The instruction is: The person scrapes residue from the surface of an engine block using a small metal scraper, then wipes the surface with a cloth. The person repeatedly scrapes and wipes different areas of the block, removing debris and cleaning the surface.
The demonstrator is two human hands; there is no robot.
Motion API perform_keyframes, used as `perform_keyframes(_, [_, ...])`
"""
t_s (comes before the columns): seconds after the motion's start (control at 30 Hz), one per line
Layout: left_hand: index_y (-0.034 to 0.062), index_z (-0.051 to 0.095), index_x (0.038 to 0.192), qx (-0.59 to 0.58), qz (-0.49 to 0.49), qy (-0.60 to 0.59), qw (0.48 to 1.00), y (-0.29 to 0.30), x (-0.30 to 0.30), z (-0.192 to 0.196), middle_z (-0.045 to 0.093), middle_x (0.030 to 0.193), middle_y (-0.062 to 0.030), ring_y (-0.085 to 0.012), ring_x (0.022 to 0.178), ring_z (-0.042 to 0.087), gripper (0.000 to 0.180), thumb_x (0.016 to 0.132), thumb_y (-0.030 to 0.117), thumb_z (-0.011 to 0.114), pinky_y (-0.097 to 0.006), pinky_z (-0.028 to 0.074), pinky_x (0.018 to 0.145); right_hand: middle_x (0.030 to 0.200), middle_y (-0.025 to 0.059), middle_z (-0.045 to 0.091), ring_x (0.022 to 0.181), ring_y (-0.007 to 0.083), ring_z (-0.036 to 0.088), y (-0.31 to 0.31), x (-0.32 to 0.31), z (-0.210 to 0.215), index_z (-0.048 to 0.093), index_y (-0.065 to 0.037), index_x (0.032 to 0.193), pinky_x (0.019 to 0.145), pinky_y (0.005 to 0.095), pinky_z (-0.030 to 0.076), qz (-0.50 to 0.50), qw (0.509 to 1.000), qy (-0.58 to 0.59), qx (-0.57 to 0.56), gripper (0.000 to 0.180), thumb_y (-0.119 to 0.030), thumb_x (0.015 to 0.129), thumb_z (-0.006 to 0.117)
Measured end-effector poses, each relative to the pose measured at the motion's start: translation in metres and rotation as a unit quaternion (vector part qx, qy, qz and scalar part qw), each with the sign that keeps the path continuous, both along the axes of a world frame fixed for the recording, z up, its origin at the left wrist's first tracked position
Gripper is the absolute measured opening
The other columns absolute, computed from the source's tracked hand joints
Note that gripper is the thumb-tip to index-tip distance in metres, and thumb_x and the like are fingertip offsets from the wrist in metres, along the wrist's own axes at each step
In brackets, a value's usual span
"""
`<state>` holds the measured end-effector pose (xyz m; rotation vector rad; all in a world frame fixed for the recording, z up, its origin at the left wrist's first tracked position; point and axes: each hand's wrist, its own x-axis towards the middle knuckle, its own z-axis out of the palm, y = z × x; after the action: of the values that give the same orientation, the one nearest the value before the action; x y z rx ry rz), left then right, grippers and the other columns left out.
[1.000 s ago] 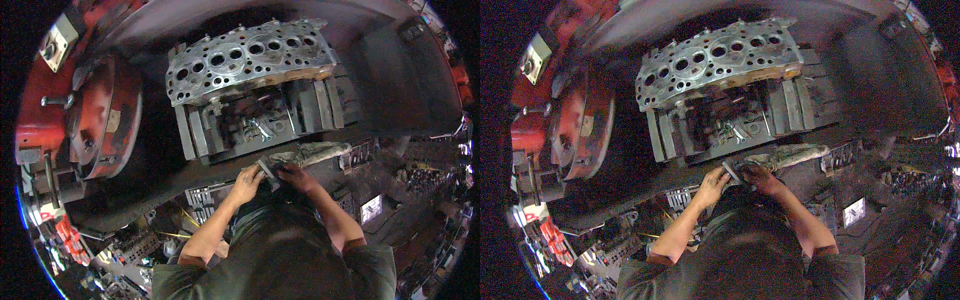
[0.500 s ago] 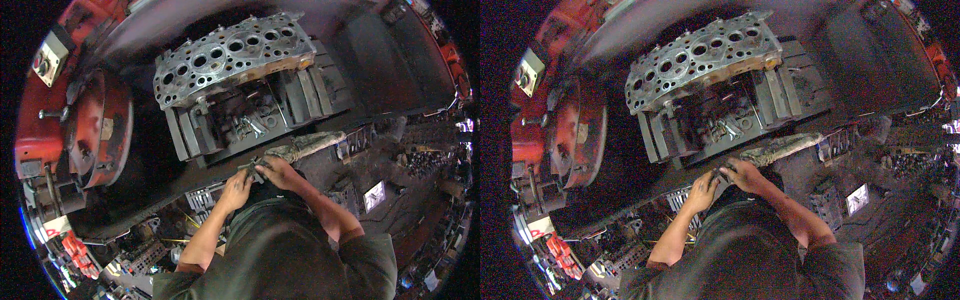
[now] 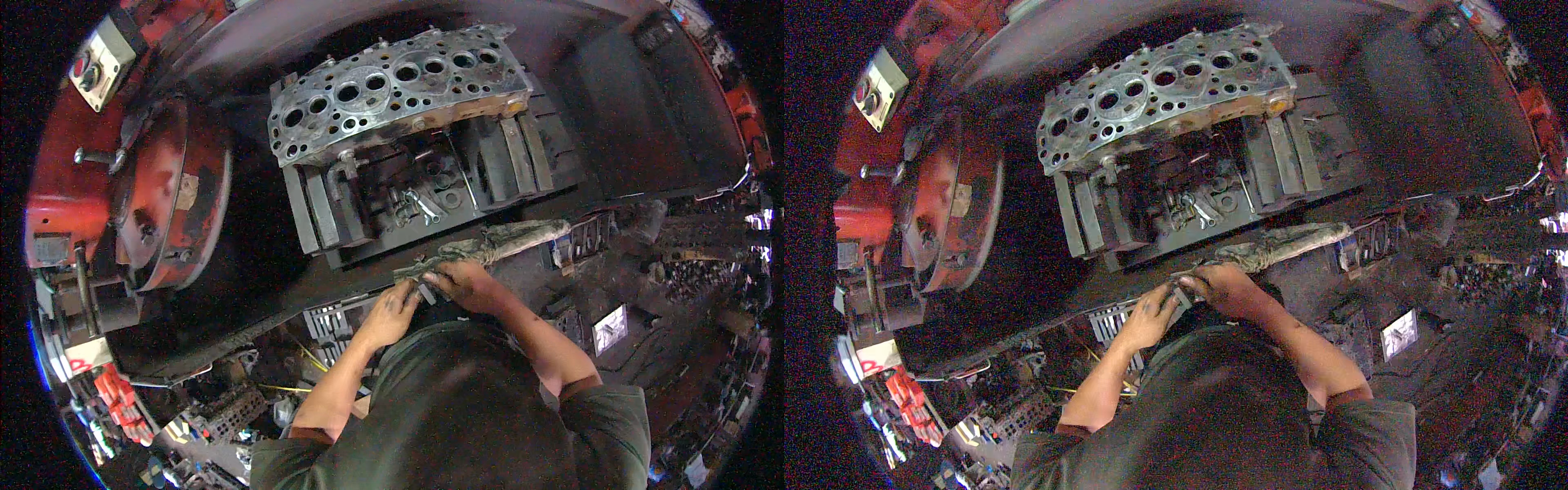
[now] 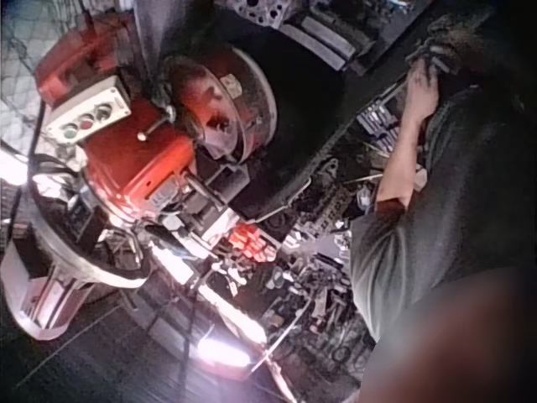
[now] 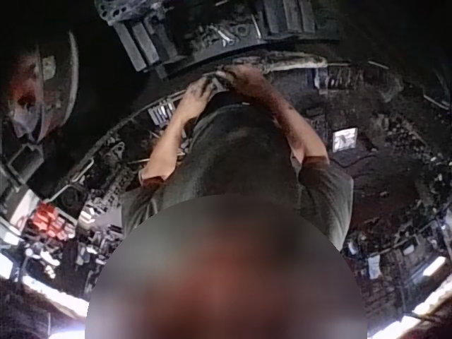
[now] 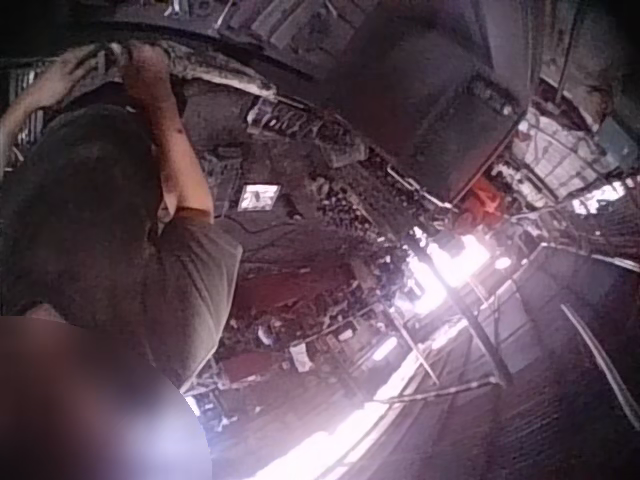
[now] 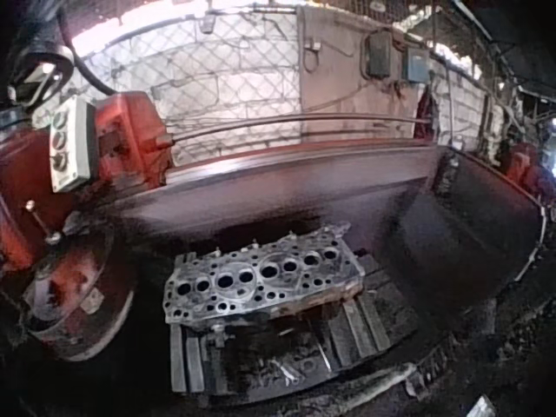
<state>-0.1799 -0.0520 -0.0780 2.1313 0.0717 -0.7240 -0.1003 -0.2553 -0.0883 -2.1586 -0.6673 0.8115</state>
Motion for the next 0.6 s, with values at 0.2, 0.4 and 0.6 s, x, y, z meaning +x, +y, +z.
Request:
perform_keyframes(0.2, [-0.0042, 0.045, 0.138, -0.019, 0.009, -0.021, 1.0, 0.007, -0.004, -0.011, 0.049, 0.139, -0.0259, -0.0392, 0.131, 0.045, 0.056, 0.101, 0.037, 0.048, -0.043, 0.033, 0.112, 0.11, 0.0201, 0.063, 0.099, 0.0402, 0.06, -0.006, -0.003, 0.0, 0.061, -0.002, 0.109, 0.087, 0.0441, 0.048, -0.012, 0.977, -0.043, 0.21, 0.026, -0.024, 0.094, 0.062])
perform_keyframes(0.4, [-0.0016, 0.046, 0.139, -0.015, -0.009, -0.02, 1.0, 0.012, 0.0, -0.007, 0.05, 0.139, -0.0245, -0.0375, 0.131, 0.046, 0.053, 0.1, 0.035, 0.049, -0.042, 0.033, 0.112, 0.114, 0.0197, 0.062, 0.102, 0.039, 0.06, 0.0, -0.002, 0.013, 0.06, -0.002, 0.112, 0.089, 0.0428, 0.048, -0.079, 0.988, 0.07, 0.114, 0.03, -0.024, 0.093, 0.064])
perform_keyframes(0.6, [0.0003, 0.047, 0.139, -0.039, 0.026, -0.009, 0.999, 0.015, 0.001, -0.009, 0.049, 0.141, -0.0235, -0.0371, 0.133, 0.045, 0.053, 0.099, 0.035, 0.052, -0.042, 0.034, 0.111, 0.106, 0.0217, 0.065, 0.098, 0.0403, 0.062, 0.002, -0.005, 0.014, 0.058, 0.0, 0.117, 0.087, 0.0419, 0.049, -0.034, 0.989, -0.022, 0.141, 0.035, -0.027, 0.095, 0.061])
